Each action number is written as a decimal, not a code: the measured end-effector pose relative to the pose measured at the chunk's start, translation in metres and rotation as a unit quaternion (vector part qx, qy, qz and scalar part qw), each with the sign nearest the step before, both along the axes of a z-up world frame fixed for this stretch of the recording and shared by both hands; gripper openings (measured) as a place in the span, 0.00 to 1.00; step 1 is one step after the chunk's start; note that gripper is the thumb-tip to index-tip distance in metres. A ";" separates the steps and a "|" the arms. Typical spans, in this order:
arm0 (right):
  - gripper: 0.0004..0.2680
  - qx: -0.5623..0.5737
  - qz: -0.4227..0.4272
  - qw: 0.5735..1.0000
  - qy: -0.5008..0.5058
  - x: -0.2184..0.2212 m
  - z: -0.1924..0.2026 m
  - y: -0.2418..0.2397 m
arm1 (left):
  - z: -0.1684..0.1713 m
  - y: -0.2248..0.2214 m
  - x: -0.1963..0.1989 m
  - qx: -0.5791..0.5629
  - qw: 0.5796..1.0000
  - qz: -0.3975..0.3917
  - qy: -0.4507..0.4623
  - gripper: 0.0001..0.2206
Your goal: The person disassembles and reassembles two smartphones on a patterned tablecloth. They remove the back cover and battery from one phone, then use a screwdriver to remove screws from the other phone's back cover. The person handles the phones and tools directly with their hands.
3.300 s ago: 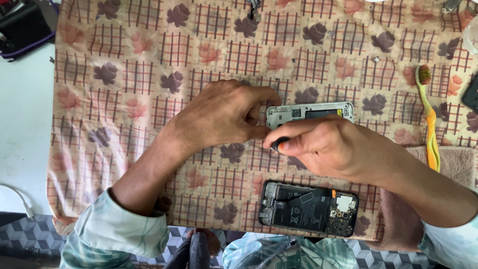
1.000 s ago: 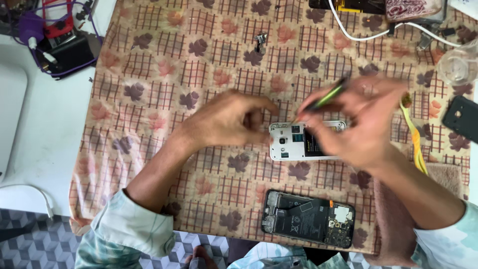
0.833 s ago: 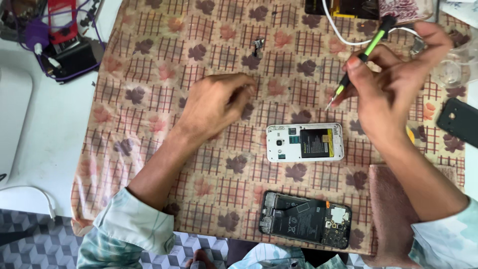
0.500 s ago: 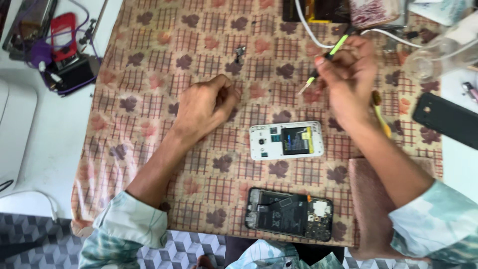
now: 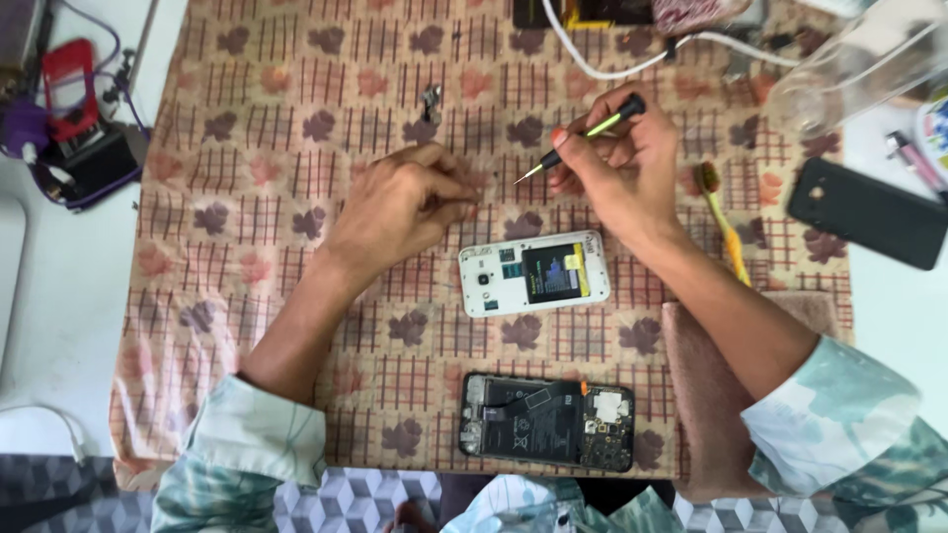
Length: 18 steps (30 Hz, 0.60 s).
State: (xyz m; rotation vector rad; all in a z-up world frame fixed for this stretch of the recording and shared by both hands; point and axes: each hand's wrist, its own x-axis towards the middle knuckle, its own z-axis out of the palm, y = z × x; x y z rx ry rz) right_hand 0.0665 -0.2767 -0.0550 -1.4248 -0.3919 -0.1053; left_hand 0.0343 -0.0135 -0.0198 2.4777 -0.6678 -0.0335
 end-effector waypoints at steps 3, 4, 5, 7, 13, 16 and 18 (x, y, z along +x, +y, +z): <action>0.05 0.024 0.027 0.999 -0.005 0.001 -0.004 0.003 | -0.015 0.000 0.002 -0.024 0.999 -0.016 -0.043 0.05; 0.05 0.026 0.029 0.999 -0.012 0.002 -0.004 0.002 | -0.019 -0.001 0.004 -0.032 0.998 -0.017 -0.046 0.04; 0.04 0.028 0.030 0.999 -0.020 0.004 -0.004 0.002 | -0.022 -0.001 0.006 -0.041 0.998 -0.019 -0.048 0.02; 0.05 0.032 0.023 0.999 -0.009 0.006 -0.005 -0.002 | -0.028 -0.001 0.010 -0.086 0.996 -0.024 -0.027 0.02; 0.06 0.047 0.047 0.998 0.019 0.005 -0.003 -0.004 | -0.029 0.001 0.011 -0.161 0.987 0.010 0.021 0.04; 0.06 0.046 0.056 0.997 0.023 0.004 -0.003 -0.003 | -0.025 -0.001 0.011 -0.156 0.987 0.028 0.013 0.05; 0.06 0.045 0.064 0.997 0.029 0.003 -0.004 -0.003 | -0.023 -0.002 0.011 -0.147 0.988 0.037 0.007 0.05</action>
